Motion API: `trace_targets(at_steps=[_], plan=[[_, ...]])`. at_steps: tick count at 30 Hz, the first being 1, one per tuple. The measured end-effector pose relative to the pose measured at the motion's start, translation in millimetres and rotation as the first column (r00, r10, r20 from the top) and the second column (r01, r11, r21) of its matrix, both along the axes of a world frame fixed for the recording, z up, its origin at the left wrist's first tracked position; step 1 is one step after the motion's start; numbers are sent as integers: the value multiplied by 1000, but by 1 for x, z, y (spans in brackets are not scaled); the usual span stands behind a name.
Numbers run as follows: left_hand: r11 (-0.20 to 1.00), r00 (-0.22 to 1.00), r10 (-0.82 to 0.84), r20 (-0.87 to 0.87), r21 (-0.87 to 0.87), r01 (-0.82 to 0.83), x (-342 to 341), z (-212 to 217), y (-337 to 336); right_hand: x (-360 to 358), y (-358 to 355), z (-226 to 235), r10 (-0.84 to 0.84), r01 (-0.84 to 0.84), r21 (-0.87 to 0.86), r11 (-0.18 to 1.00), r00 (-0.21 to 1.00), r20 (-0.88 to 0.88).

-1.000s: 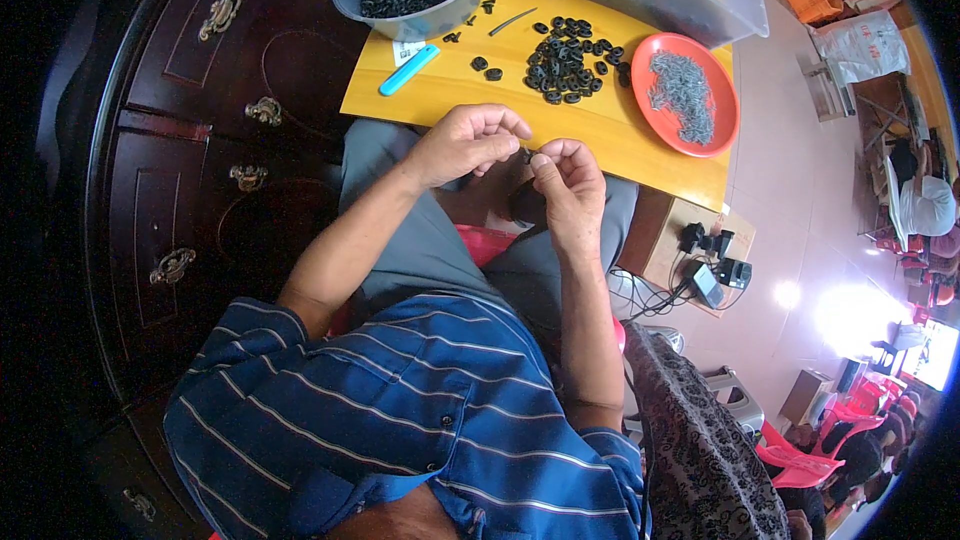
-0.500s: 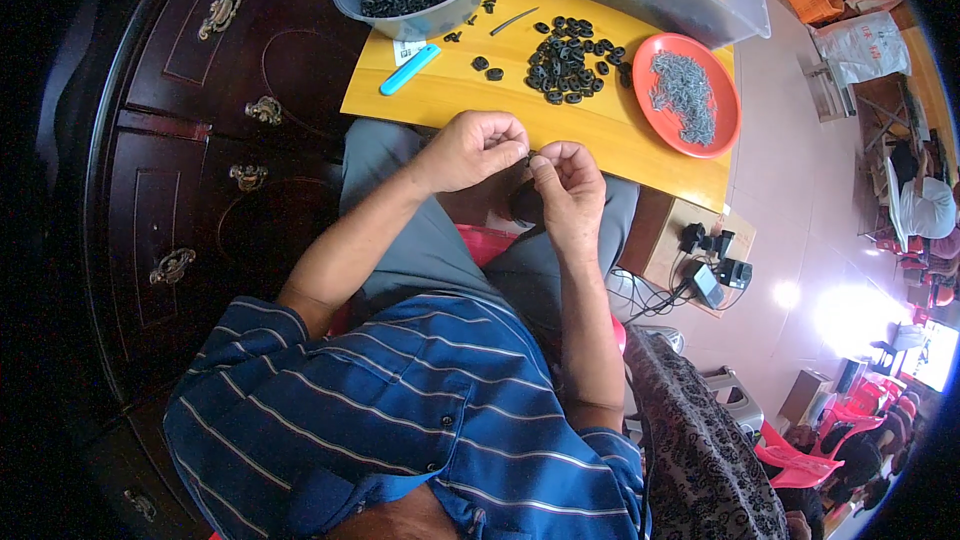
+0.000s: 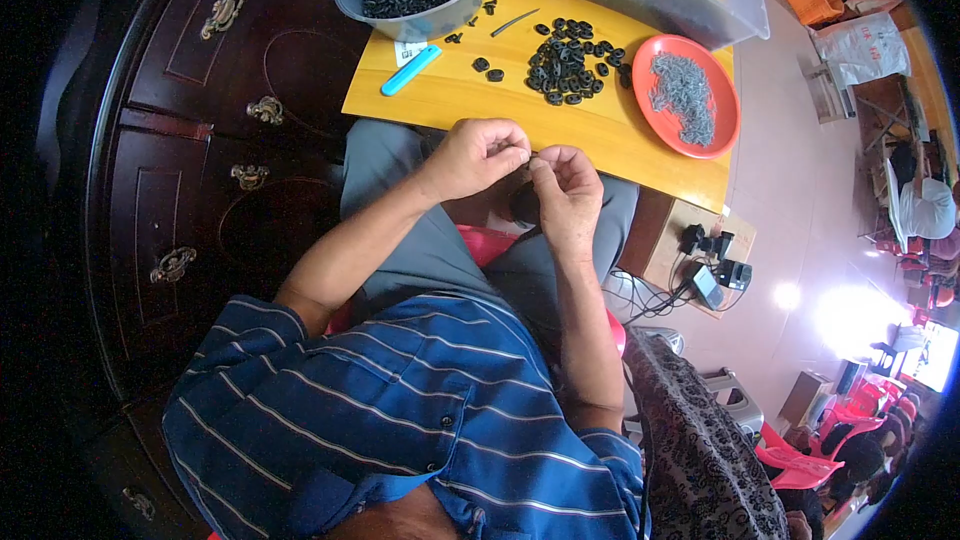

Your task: The person assembles small components by picking up black plastic pieces and metal pins from the containers and table, then inserting the pins into the plastic parts by hand.

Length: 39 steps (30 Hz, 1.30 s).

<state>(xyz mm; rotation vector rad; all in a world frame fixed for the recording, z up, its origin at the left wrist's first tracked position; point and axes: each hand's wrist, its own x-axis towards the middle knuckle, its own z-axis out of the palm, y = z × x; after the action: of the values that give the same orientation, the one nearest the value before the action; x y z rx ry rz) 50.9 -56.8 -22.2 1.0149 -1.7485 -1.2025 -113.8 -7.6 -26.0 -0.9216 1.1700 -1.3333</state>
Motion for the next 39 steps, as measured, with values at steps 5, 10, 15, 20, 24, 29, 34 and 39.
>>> trace_targets(at_steps=[5,10,15,20,24,29,34,39], plan=[[936,964,6,-265,341,88,9,11,0,-1,-3,1,-17,17,-1,1000,999,40],[933,963,36,-267,355,64,22,-1,-5,2,-2,3,-10,10,-1,1000,997,78],[935,966,-11,-260,339,102,21,4,-4,0,-1,2,-5,5,6,1000,996,93],[947,971,-32,-235,304,105,19,14,0,0,0,5,5,-7,19,1000,995,99],[973,981,-10,-196,223,54,19,14,3,-1,0,7,28,-31,32,999,994,107],[999,1000,-11,5,35,11,24,23,1,-3,1,11,72,-78,57,995,993,98],[994,996,-71,59,-84,76,27,26,-2,-1,1,14,109,-117,68,991,988,113],[992,993,-113,23,-51,114,28,23,-3,-2,0,11,123,-133,82,988,985,118]])
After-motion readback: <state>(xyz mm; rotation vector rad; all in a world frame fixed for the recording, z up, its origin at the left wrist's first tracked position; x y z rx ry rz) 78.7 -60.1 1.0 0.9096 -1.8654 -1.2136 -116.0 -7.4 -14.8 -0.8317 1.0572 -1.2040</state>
